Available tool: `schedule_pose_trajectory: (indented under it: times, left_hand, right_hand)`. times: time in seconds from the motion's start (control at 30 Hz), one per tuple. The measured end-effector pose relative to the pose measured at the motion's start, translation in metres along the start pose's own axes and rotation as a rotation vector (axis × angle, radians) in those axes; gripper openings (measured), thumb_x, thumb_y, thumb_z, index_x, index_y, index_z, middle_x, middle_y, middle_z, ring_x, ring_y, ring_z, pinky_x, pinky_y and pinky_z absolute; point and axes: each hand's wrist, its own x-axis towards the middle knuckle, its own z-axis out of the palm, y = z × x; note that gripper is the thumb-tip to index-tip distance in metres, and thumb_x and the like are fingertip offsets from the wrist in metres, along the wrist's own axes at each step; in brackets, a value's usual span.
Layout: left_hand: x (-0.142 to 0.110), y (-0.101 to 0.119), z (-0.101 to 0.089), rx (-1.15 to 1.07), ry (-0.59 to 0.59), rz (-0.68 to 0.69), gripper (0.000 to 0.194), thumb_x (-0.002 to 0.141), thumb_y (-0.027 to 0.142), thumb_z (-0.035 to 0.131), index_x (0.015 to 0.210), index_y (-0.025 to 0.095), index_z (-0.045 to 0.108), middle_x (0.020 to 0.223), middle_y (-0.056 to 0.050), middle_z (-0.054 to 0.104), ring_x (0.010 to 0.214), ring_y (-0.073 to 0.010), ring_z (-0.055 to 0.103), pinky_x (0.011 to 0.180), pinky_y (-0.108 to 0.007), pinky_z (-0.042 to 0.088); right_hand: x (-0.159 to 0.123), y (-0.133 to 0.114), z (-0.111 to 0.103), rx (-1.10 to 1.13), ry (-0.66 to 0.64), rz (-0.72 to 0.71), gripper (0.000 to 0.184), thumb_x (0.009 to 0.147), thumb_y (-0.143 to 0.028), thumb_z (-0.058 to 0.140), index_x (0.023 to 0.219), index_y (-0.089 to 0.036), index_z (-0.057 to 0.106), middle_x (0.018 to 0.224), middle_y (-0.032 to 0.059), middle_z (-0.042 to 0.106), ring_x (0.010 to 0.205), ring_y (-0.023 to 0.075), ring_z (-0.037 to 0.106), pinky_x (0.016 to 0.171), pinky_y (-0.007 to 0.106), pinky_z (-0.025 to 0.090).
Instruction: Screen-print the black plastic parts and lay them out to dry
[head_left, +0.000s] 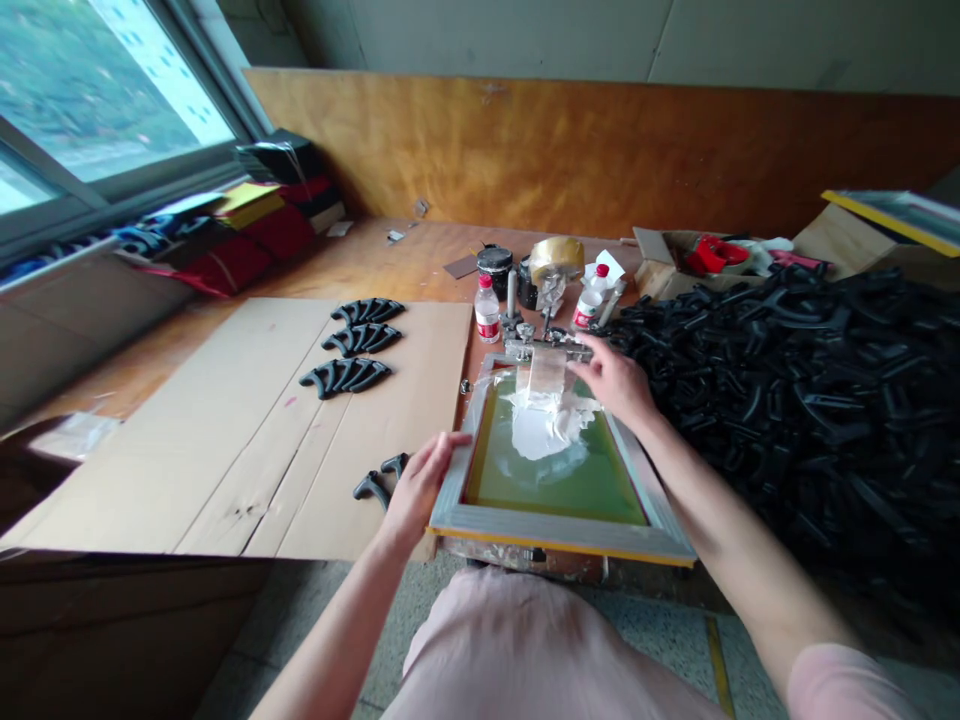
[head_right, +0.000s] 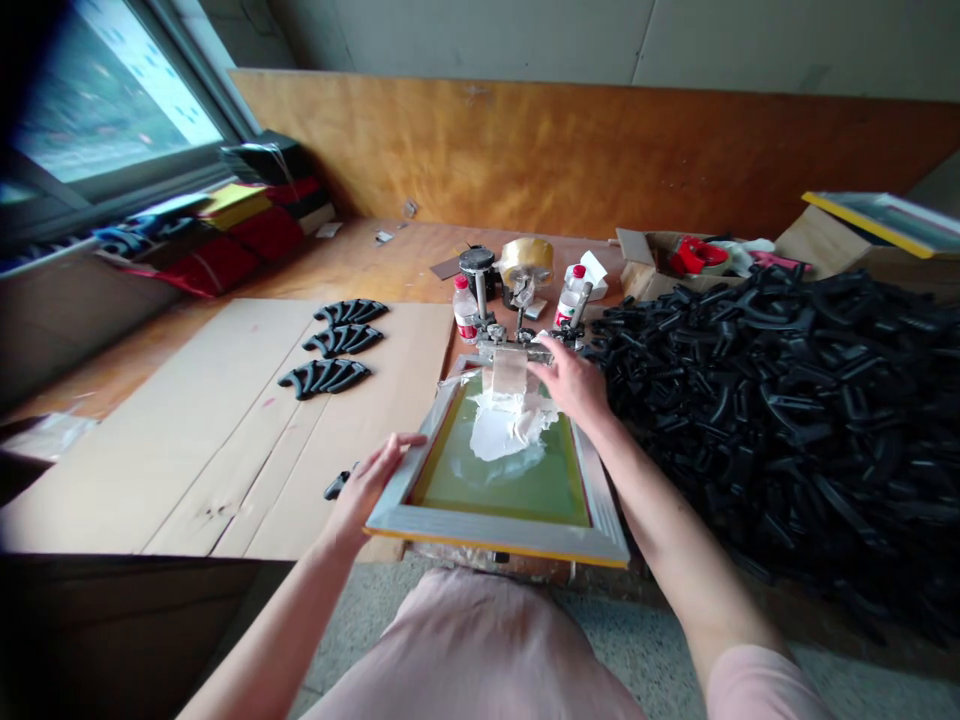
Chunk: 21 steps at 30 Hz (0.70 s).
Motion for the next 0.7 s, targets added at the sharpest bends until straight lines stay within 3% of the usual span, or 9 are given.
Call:
schedule_pose_trajectory:
  times: [0.1, 0.17, 0.23, 0.33, 0.43, 0.47, 0.53, 0.6, 0.7]
  left_hand:
    - [0.016, 0.040, 0.014, -0.072, 0.074, 0.268, 0.051, 0.087, 0.064, 0.047, 0.112, 0.023, 0.064, 0.106, -0.004, 0.069, 0.083, -0.0171, 0.067, 0.066, -0.025, 0.053]
    - [0.033, 0.067, 0.026, -0.117, 0.054, 0.411, 0.050, 0.087, 0.063, 0.048, 0.113, 0.022, 0.061, 0.111, -0.005, 0.067, 0.096, -0.0188, 0.066, 0.076, -0.028, 0.055]
    - [0.048, 0.089, 0.037, -0.148, 0.007, 0.457, 0.053, 0.088, 0.064, 0.044, 0.113, 0.020, 0.059, 0.105, -0.007, 0.067, 0.099, -0.0194, 0.066, 0.079, -0.031, 0.056]
    - [0.057, 0.098, 0.048, -0.192, 0.043, 0.468, 0.054, 0.090, 0.065, 0.038, 0.116, 0.020, 0.054, 0.098, -0.007, 0.068, 0.096, -0.0179, 0.067, 0.079, -0.031, 0.056]
    - [0.040, 0.061, 0.058, -0.213, 0.112, 0.358, 0.051, 0.089, 0.062, 0.047, 0.123, 0.024, 0.049, 0.109, -0.008, 0.069, 0.095, -0.0181, 0.068, 0.076, -0.031, 0.056]
    - [0.030, 0.040, 0.061, -0.193, 0.089, 0.250, 0.052, 0.087, 0.062, 0.051, 0.122, 0.023, 0.051, 0.112, -0.009, 0.069, 0.095, -0.0198, 0.068, 0.075, -0.032, 0.056]
    - [0.009, -0.006, 0.068, -0.097, -0.105, -0.105, 0.057, 0.079, 0.063, 0.061, 0.114, 0.018, 0.059, 0.115, -0.015, 0.069, 0.096, -0.0263, 0.069, 0.071, -0.035, 0.057]
    - [-0.009, -0.045, 0.072, -0.149, -0.185, -0.318, 0.058, 0.079, 0.066, 0.059, 0.113, 0.018, 0.061, 0.120, -0.017, 0.068, 0.103, -0.0299, 0.068, 0.074, -0.038, 0.057]
    - [-0.017, -0.079, 0.055, -0.271, -0.063, -0.399, 0.048, 0.084, 0.061, 0.054, 0.099, 0.016, 0.063, 0.111, -0.016, 0.070, 0.100, -0.0277, 0.070, 0.075, -0.036, 0.057]
  right_hand:
    - [-0.008, 0.046, -0.007, 0.089, 0.154, 0.243, 0.036, 0.097, -0.042, 0.044, 0.114, -0.018, 0.064, 0.079, 0.0044, 0.068, 0.072, 0.0190, 0.063, 0.068, 0.029, 0.046]
    - [-0.030, 0.063, 0.007, 0.079, 0.064, 0.354, 0.032, 0.096, -0.041, 0.046, 0.098, -0.017, 0.067, 0.079, 0.0050, 0.068, 0.072, 0.0191, 0.062, 0.067, 0.029, 0.046]
    - [-0.061, 0.062, 0.032, 0.049, -0.139, 0.320, 0.028, 0.092, -0.043, 0.054, 0.087, -0.018, 0.066, 0.082, 0.0048, 0.068, 0.075, 0.0190, 0.063, 0.068, 0.028, 0.046]
    - [-0.102, 0.036, 0.071, -0.084, -0.323, 0.076, 0.024, 0.088, -0.041, 0.064, 0.083, -0.018, 0.063, 0.095, 0.0075, 0.067, 0.091, 0.0211, 0.062, 0.079, 0.030, 0.046]
    - [-0.121, 0.002, 0.091, -0.234, -0.369, 0.032, 0.017, 0.093, -0.032, 0.059, 0.091, -0.015, 0.061, 0.099, 0.0119, 0.066, 0.097, 0.0233, 0.061, 0.081, 0.031, 0.045]
    - [-0.124, -0.010, 0.093, -0.251, -0.371, 0.074, 0.018, 0.095, -0.031, 0.055, 0.094, -0.014, 0.060, 0.096, 0.0123, 0.067, 0.094, 0.0233, 0.062, 0.078, 0.032, 0.045]
    - [-0.132, -0.036, 0.093, -0.239, -0.342, 0.110, 0.021, 0.098, -0.033, 0.050, 0.098, -0.014, 0.059, 0.092, 0.0119, 0.066, 0.089, 0.0236, 0.062, 0.076, 0.033, 0.045]
    - [-0.141, -0.060, 0.091, -0.180, -0.316, -0.038, 0.020, 0.098, -0.034, 0.050, 0.097, -0.017, 0.059, 0.093, 0.0108, 0.066, 0.092, 0.0240, 0.060, 0.079, 0.034, 0.045]
    - [-0.148, -0.073, 0.086, -0.044, -0.345, -0.385, 0.018, 0.097, -0.036, 0.051, 0.093, -0.021, 0.060, 0.094, 0.0065, 0.065, 0.096, 0.0216, 0.057, 0.084, 0.033, 0.043]
